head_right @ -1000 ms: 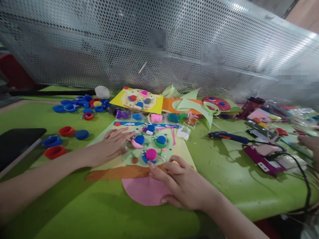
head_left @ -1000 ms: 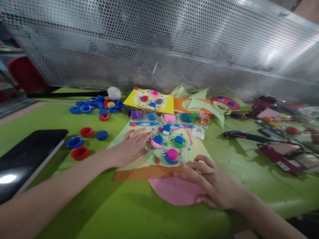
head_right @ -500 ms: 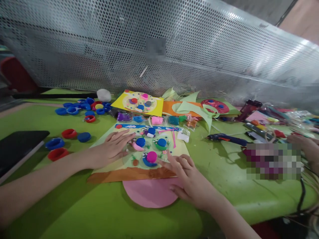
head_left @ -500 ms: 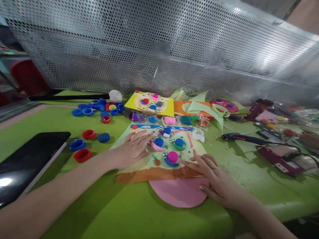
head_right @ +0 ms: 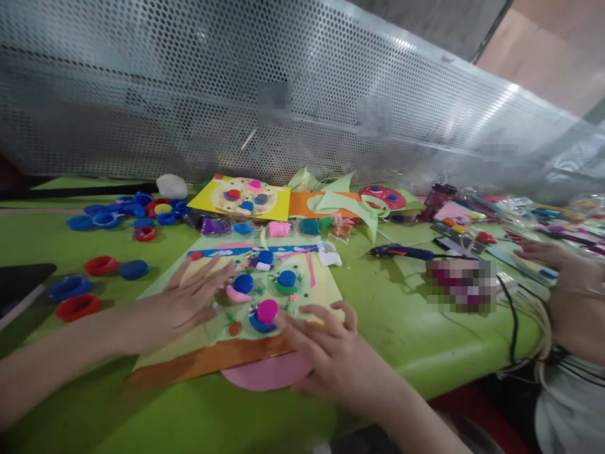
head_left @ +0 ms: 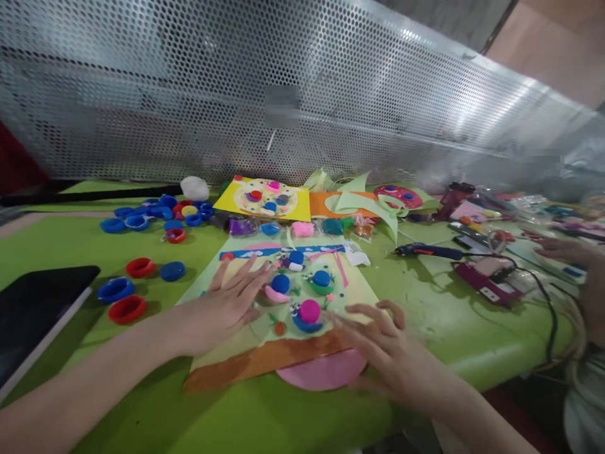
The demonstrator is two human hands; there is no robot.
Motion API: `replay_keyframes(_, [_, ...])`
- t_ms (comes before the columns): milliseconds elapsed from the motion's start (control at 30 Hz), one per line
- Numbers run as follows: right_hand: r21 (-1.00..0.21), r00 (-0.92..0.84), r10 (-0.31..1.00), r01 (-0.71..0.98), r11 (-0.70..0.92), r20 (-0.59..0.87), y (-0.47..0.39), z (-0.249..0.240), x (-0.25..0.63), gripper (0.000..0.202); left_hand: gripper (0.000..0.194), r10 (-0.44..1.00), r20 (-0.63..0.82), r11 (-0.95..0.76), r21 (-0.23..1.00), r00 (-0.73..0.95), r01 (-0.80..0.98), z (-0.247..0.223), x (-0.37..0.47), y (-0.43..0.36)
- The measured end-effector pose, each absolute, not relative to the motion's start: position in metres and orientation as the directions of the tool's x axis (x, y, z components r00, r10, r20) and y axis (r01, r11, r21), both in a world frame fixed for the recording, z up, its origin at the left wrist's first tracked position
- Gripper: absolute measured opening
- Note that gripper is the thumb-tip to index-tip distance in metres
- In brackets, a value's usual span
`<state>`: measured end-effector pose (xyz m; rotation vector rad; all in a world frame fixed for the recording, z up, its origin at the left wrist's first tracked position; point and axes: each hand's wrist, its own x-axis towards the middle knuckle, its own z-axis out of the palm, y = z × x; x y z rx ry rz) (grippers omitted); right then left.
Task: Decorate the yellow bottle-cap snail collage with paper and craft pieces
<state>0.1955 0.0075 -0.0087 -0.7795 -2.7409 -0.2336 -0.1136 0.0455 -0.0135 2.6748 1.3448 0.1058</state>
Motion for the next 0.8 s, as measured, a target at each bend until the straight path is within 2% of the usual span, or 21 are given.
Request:
replay_keyframes(100, [-0.054,-0.843,0.442,0.449,0.892,0.306,-0.004,-0.005,0.192,0.058,0.053,0.784,0.098,-0.621,0.157,0.613,0.768,0.000,-0.103,0.036])
replay_keyframes(200, [-0.085,-0.811,0.490,0.490,0.867,0.320,-0.010,-0.009,0.189,0.059,0.046,0.701,0.115,-0.713,0.154,0.704,0.684,0.009,-0.087,0.019])
replay_keyframes(333, [-0.033,-0.817,0.490,0.504,0.863,0.304,-0.014,-0.016,0.184,0.063,0.054,0.564,0.052,-0.823,0.122,0.824,0.555,0.007,-0.071,0.004])
replay_keyframes(433, [-0.084,-0.794,0.524,0.526,0.846,0.308,-0.014,-0.016,0.189,0.064,0.061,0.549,-0.020,-0.819,0.184,0.835,0.543,0.005,-0.065,0.001])
replay_keyframes(533, [-0.171,-0.682,0.631,0.618,0.768,0.369,-0.011,-0.014,0.208,0.056,0.058,0.557,-0.060,-0.804,0.211,0.828,0.556,0.007,-0.063,0.002])
replay_keyframes(633, [-0.279,-0.451,0.742,0.726,0.628,0.496,-0.006,-0.017,0.234,0.049,0.051,0.557,-0.059,-0.807,0.198,0.828,0.557,0.007,-0.063,0.002])
replay_keyframes(700, [-0.299,-0.348,0.773,0.777,0.555,0.530,-0.004,-0.023,0.247,0.042,0.051,0.563,-0.004,-0.807,0.213,0.826,0.551,0.003,-0.064,0.002])
replay_keyframes(800, [-0.296,-0.324,0.796,0.803,0.517,0.511,-0.003,-0.032,0.253,0.032,0.057,0.610,0.132,-0.785,0.240,0.782,0.572,-0.005,-0.066,0.000])
